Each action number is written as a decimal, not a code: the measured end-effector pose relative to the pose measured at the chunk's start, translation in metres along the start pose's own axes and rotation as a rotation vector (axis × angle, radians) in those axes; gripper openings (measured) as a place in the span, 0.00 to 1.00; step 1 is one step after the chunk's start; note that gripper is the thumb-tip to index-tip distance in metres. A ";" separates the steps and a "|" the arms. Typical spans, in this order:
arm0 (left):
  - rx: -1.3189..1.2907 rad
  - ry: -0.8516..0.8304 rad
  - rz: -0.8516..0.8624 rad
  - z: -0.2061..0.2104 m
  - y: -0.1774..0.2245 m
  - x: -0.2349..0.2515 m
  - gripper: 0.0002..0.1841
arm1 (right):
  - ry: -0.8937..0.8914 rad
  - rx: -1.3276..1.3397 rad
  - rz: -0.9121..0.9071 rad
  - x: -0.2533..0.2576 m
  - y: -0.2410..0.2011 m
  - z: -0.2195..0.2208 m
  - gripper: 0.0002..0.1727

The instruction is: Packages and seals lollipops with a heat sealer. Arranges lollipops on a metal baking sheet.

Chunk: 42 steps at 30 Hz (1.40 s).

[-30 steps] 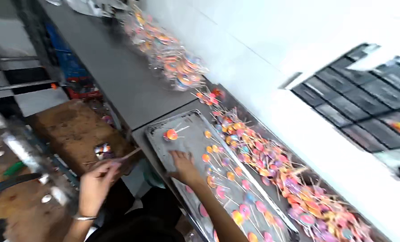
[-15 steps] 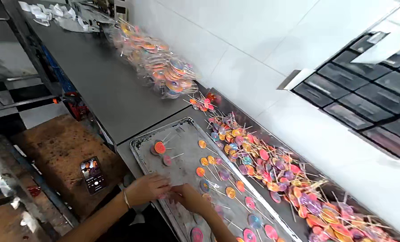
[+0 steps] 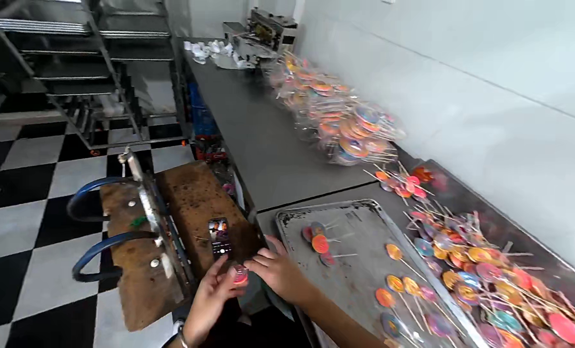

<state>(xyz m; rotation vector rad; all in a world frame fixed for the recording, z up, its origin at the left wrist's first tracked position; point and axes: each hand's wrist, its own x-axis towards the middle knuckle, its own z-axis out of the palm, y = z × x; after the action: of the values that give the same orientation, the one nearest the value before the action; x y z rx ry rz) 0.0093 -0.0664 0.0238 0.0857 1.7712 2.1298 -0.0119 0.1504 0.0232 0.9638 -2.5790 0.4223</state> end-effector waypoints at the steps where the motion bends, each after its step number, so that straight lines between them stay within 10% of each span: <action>1: 0.269 -0.008 0.235 -0.015 -0.008 -0.005 0.35 | -0.023 0.074 0.001 0.011 -0.004 0.007 0.10; 3: 0.706 0.128 0.519 -0.040 -0.021 -0.010 0.25 | -0.051 0.049 -0.060 0.030 -0.018 0.024 0.09; 6: 0.048 0.225 -0.040 -0.063 -0.003 -0.019 0.16 | -0.024 -0.119 -0.171 0.055 -0.041 0.045 0.10; 8: -0.095 0.198 0.003 -0.087 -0.012 -0.035 0.22 | -0.151 0.020 -0.129 0.069 -0.052 0.047 0.10; 11: 0.472 0.355 0.406 -0.125 -0.051 -0.041 0.20 | -0.896 0.514 0.112 0.118 -0.066 0.036 0.20; 13: 0.421 0.479 0.189 -0.147 -0.058 -0.026 0.13 | -1.187 0.662 0.382 0.157 -0.074 0.062 0.25; 17: -0.354 0.677 -0.338 -0.178 -0.059 0.036 0.11 | -0.991 0.194 0.818 0.227 -0.079 0.113 0.37; 20: -0.810 0.671 -0.283 -0.183 -0.050 0.051 0.11 | -0.919 0.077 0.817 0.246 -0.082 0.117 0.37; 28: -0.543 0.545 -0.252 -0.194 -0.058 0.040 0.18 | -0.715 0.207 0.825 0.218 -0.091 0.116 0.37; 34: 0.364 0.529 0.060 -0.158 -0.042 0.030 0.22 | -0.387 0.314 0.771 0.117 -0.037 0.048 0.38; 38: 0.448 0.042 0.375 -0.056 0.002 0.036 0.12 | -0.135 -0.088 1.255 -0.054 0.089 -0.060 0.34; 42: 0.731 -0.351 0.638 0.070 -0.003 0.059 0.15 | -0.119 -0.142 1.609 -0.229 0.199 -0.138 0.57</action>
<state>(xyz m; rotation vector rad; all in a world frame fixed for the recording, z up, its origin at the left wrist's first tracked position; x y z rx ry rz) -0.0254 0.0182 0.0248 1.2658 2.3830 1.5115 0.0464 0.4784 0.0194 -1.3426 -2.8253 0.4880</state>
